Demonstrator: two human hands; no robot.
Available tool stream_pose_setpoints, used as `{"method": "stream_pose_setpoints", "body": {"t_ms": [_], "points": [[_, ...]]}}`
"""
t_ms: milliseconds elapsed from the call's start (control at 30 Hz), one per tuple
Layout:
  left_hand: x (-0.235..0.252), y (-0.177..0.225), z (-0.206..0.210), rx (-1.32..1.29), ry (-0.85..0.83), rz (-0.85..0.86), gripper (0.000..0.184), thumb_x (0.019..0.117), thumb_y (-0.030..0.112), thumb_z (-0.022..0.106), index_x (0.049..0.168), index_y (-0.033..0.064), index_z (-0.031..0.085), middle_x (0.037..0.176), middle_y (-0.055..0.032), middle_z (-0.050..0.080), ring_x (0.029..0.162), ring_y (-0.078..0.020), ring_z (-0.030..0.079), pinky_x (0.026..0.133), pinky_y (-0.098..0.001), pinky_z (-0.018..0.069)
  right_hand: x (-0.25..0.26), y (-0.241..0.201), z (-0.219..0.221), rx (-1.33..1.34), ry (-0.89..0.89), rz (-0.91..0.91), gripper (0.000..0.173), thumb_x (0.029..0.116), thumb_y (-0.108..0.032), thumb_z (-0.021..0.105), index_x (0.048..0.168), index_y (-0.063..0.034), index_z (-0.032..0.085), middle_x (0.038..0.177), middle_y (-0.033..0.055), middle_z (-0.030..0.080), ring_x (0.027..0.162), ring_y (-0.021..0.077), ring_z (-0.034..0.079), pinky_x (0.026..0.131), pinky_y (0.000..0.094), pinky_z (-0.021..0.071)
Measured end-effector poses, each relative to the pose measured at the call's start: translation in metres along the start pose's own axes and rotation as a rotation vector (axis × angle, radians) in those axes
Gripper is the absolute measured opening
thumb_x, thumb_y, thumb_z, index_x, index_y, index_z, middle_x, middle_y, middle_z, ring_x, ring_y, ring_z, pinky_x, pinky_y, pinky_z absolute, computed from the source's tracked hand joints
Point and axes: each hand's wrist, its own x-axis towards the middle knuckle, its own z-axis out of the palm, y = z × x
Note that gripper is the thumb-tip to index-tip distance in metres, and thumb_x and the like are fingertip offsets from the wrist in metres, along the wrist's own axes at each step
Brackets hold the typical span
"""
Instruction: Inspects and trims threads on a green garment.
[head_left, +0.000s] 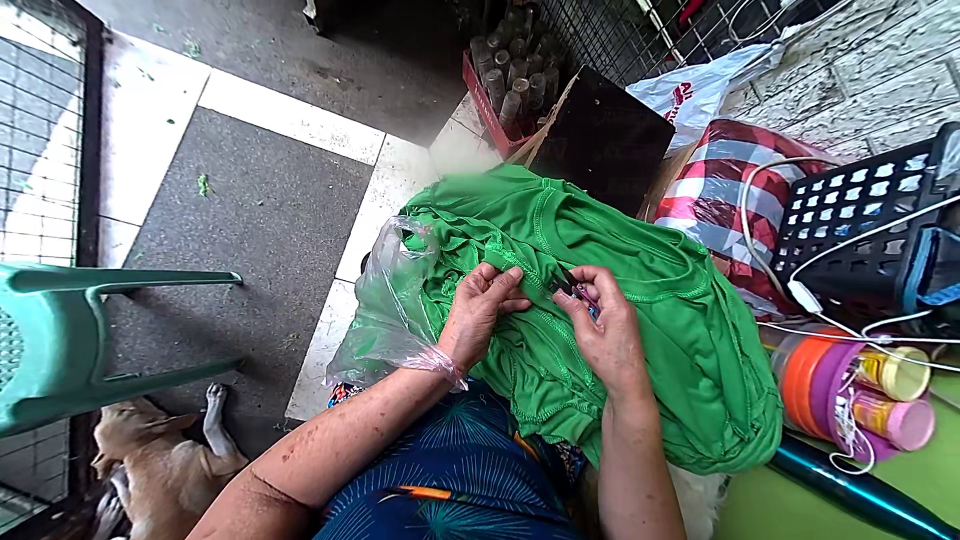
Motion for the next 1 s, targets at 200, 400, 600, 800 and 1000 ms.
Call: {"method": "stream_pose_setpoints", "body": {"t_ms": [200,400,600,800,1000], "points": [[0.002,0.000,-0.002,0.001,0.001,-0.030,0.014,0.1051,0.005,0.052,0.092,0.0087,0.053,0.077,0.0000,0.066,0.067,-0.0075,0.067,0.071,-0.0241,0.0595,0.003,-0.003,-0.004,-0.027,-0.100,-0.022,0.025,0.0936,-0.008,0.070,0.118,-0.0015,0.067,0.094,0.0124,0.070,0.080,0.0216,0.065,0.071,0.0435,0.0515],[0.002,-0.003,-0.005,0.115,-0.030,0.010,0.012,0.1043,0.004,0.054,0.093,0.0078,0.053,0.079,0.0004,0.066,0.070,-0.0069,0.068,0.074,-0.0247,0.0596,0.015,-0.014,0.001,-0.037,-0.167,-0.007,0.022,0.0963,-0.009,0.069,0.117,-0.0020,0.067,0.094,0.0132,0.069,0.084,0.0252,0.067,0.075,0.0475,0.0530],[0.002,-0.006,-0.008,0.182,-0.045,0.048,0.009,0.1033,0.004,0.056,0.094,0.0071,0.055,0.082,0.0010,0.066,0.073,-0.0062,0.068,0.075,-0.0246,0.0593,0.015,-0.014,0.004,-0.032,-0.162,-0.011,0.020,0.0958,-0.009,0.069,0.115,-0.0027,0.068,0.094,0.0126,0.070,0.084,0.0245,0.068,0.074,0.0475,0.0531],[0.003,-0.007,-0.009,0.221,-0.057,0.056,0.009,0.1031,0.005,0.057,0.095,0.0060,0.056,0.083,0.0001,0.066,0.074,-0.0062,0.068,0.075,-0.0242,0.0592,0.015,-0.010,0.007,-0.024,-0.129,-0.053,0.016,0.0968,-0.006,0.066,0.112,-0.0024,0.070,0.092,0.0118,0.070,0.081,0.0229,0.067,0.073,0.0451,0.0531],[0.002,-0.005,-0.009,0.183,-0.053,0.026,0.010,0.1033,0.004,0.056,0.094,0.0069,0.056,0.083,0.0004,0.066,0.074,-0.0068,0.068,0.076,-0.0243,0.0592,0.013,-0.009,0.010,0.011,-0.074,0.006,0.016,0.0997,-0.008,0.063,0.115,-0.0034,0.065,0.081,0.0080,0.067,0.072,0.0174,0.065,0.068,0.0387,0.0526]]}}
